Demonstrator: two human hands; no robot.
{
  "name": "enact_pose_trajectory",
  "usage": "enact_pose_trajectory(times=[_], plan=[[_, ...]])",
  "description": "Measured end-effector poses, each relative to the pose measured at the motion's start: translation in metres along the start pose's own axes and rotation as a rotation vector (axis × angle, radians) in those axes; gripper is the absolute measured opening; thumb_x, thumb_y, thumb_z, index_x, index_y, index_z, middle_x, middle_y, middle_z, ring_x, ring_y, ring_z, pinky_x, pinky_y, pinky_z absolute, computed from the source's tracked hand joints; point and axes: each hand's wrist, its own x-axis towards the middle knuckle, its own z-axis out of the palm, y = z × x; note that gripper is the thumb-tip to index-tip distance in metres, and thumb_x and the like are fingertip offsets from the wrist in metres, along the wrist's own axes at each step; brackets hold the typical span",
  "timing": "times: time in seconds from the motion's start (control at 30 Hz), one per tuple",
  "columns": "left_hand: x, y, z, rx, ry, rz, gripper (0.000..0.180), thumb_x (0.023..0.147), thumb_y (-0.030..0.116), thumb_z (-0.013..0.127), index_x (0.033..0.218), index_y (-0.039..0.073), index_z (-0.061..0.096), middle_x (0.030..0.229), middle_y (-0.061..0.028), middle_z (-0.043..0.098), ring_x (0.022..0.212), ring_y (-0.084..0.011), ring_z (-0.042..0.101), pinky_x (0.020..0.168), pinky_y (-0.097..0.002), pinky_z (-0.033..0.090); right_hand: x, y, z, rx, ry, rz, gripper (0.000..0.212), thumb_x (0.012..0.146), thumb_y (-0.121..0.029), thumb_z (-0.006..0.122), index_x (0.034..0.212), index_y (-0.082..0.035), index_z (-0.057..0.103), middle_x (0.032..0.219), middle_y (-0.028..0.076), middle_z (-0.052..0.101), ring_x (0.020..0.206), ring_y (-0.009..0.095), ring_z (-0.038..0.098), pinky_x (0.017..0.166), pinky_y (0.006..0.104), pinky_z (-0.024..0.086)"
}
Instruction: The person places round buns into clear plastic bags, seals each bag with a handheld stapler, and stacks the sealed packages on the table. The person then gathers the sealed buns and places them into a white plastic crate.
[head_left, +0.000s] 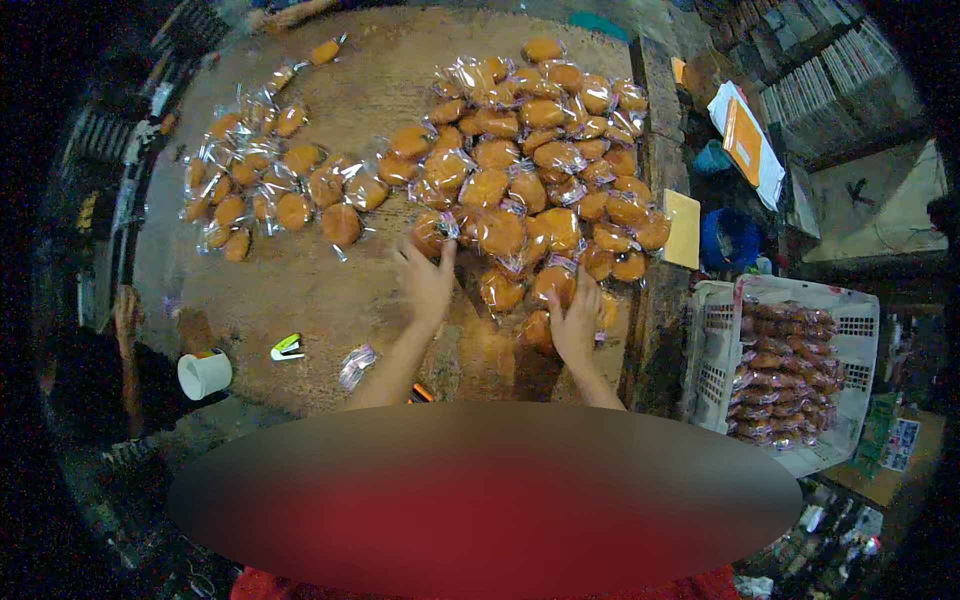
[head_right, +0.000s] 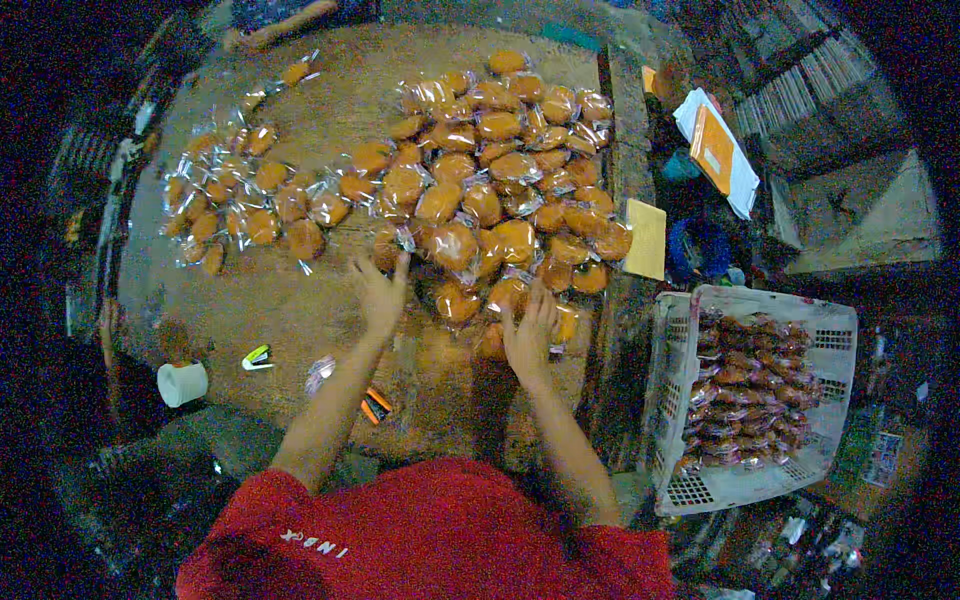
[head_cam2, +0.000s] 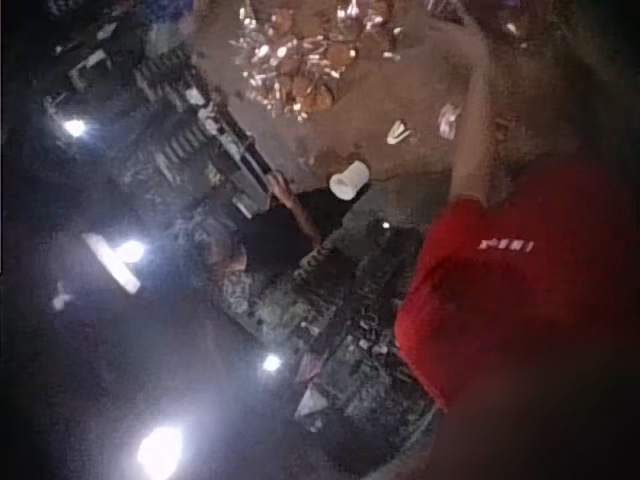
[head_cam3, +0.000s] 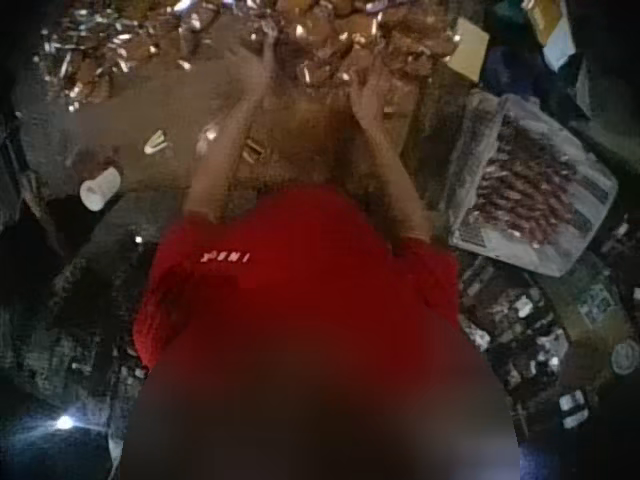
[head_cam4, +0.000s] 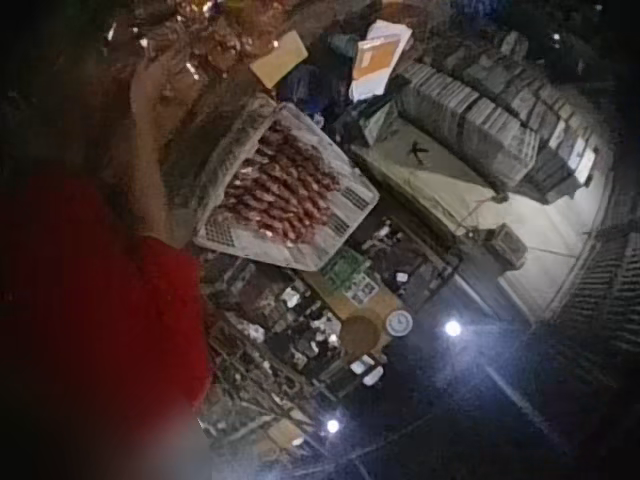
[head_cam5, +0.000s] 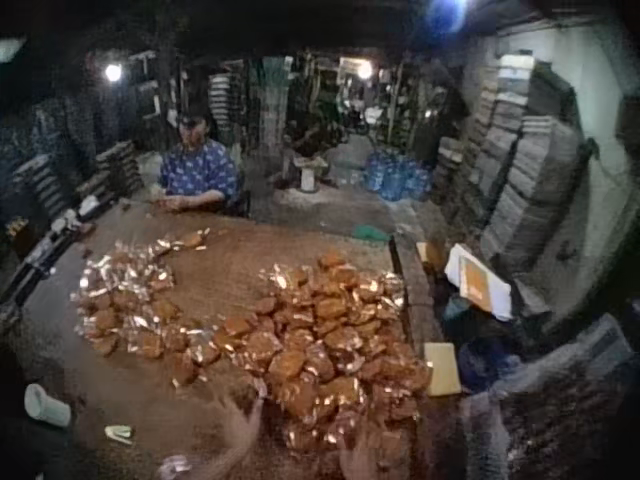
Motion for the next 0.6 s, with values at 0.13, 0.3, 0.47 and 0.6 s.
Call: enact_pose_trajectory(times=[0.13,0.3,0.47,0.6], plan=[[0.046,-0.032,0.035,-0.150,-0.252,-0.296,0.090,0.076,0.058,0.081,0.127,-0.010,0.049,0.124,-0.0353,0.056,0.121,-0.0495,0.051,0.100,-0.0520,0.044,0.013,-0.002,0.011,-0.076,-0.286,0.199,0.087,0.088,-0.047,0.075,0.150,0.001,0.037,0.140,0.023,0.051,0.127,0.041,0.047,0.108,0.0556,0.034],[0.041,-0.044,0.017,-0.170,-0.319,-0.230,0.085,0.075,0.049,0.087,0.128,-0.007,0.051,0.118,-0.0225,0.067,0.103,-0.0327,0.067,0.091,-0.0427,0.052,0.017,0.004,0.013,0.276,-0.351,0.241,0.085,0.081,-0.031,0.085,0.145,0.001,0.038,0.127,0.020,0.061,0.114,0.033,0.061,0.099,0.0453,0.049],[0.023,0.007,-0.066,-0.629,-0.525,-0.195,0.073,0.088,0.038,0.078,0.138,-0.005,0.046,0.129,-0.0191,0.062,0.111,-0.0253,0.063,0.101,-0.0401,0.048,0.001,-0.039,-0.061,0.876,-0.204,0.271,0.065,0.088,-0.013,0.078,0.141,0.000,0.041,0.125,0.016,0.061,0.115,0.024,0.062,0.096,0.0373,0.052],[-0.046,0.101,-0.119,-0.999,-0.601,-0.139,0.068,0.095,0.036,0.072,0.140,-0.006,0.042,0.132,-0.0160,0.059,0.120,-0.0250,0.057,0.104,-0.0382,0.046,-0.010,-0.095,-0.149,1.123,-0.112,0.088,0.062,0.090,-0.012,0.076,0.140,-0.001,0.042,0.130,0.015,0.058,0.117,0.022,0.060,0.099,0.0358,0.050]])
